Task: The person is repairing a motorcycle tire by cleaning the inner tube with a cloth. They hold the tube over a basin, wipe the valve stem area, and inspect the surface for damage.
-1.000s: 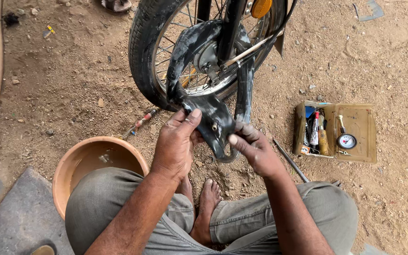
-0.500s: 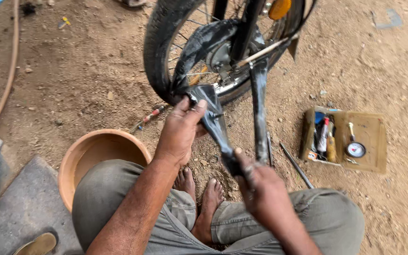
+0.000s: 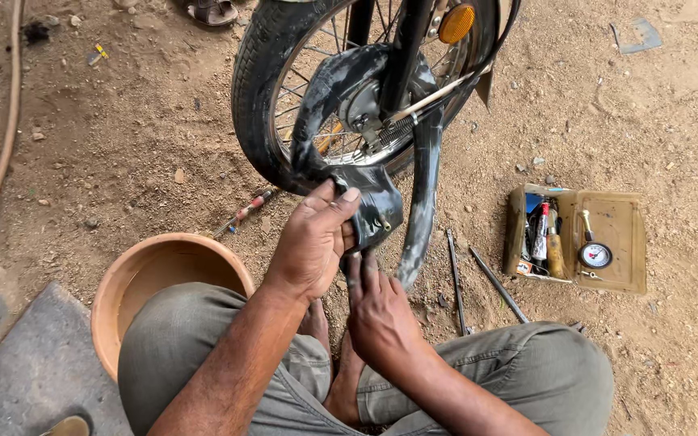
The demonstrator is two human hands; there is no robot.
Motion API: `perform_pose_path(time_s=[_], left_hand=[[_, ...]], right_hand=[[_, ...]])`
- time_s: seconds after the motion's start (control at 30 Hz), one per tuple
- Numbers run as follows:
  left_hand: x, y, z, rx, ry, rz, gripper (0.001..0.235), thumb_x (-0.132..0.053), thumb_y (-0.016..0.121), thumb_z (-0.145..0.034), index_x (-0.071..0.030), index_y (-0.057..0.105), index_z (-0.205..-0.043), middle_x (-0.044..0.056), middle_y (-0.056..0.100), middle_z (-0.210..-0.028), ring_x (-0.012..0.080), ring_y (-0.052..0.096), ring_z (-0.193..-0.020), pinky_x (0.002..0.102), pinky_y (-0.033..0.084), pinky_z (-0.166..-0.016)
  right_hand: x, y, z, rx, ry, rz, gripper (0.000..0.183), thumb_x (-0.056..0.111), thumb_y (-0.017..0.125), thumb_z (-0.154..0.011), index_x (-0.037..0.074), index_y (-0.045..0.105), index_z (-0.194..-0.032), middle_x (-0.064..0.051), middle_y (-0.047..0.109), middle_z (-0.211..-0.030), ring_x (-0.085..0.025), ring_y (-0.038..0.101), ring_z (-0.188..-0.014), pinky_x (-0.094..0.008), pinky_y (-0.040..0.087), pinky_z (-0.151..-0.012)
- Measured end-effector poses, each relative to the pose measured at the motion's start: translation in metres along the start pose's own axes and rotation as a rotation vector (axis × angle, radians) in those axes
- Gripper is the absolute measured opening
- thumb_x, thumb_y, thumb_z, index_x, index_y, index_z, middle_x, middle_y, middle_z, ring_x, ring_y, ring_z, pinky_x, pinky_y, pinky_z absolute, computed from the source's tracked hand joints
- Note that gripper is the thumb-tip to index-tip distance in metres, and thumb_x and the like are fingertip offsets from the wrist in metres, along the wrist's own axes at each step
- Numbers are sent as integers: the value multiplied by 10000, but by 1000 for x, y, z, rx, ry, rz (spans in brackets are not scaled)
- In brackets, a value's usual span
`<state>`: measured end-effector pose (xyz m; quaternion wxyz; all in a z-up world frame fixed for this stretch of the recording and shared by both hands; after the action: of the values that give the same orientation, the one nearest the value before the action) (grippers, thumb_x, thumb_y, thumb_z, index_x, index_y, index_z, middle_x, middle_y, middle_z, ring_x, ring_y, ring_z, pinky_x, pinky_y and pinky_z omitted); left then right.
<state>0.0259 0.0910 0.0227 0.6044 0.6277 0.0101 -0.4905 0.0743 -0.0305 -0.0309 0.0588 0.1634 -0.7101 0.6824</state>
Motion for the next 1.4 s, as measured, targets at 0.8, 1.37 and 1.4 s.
perform_pose_path(time_s=[0.8,1.37,1.4], left_hand=[[17,9,13,-33,-114,-103,291,-153,485,-1052,-58,567,-1314,69,714,-1115,136,712,-923,325,629,-810],[13,15,11,-113,-79,-265,702,-92,647,-753,-104,388,-1405,101,618,-1167,211,594,-1145,471,461,-1070],[14,14,11,-133,-84,-257,726,-95,650,-737,-130,372,-1407,94,614,-1164,212,593,-1135,496,469,-1057]], right_hand=[[-127,-42,-17,-422,408,-1589,277,224,687,-1001,-8,743,-1142,-86,749,-1028,-177,648,-1007,-355,470,-983],[-139,-34,-13,-420,455,-1435,374,125,684,-935,-26,697,-1276,-109,756,-1163,-194,667,-1082,-341,505,-991],[-137,-36,-12,-414,479,-1378,378,135,682,-935,-15,699,-1281,-103,764,-1159,-190,674,-1074,-335,518,-976]])
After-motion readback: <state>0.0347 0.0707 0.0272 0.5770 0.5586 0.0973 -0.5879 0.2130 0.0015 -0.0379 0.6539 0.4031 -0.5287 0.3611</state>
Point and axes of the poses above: each hand's wrist, its own z-axis away from the middle knuckle, its own y-axis out of the palm, x = y × z, the point moved 6 cm from there along -z, towards the middle knuckle
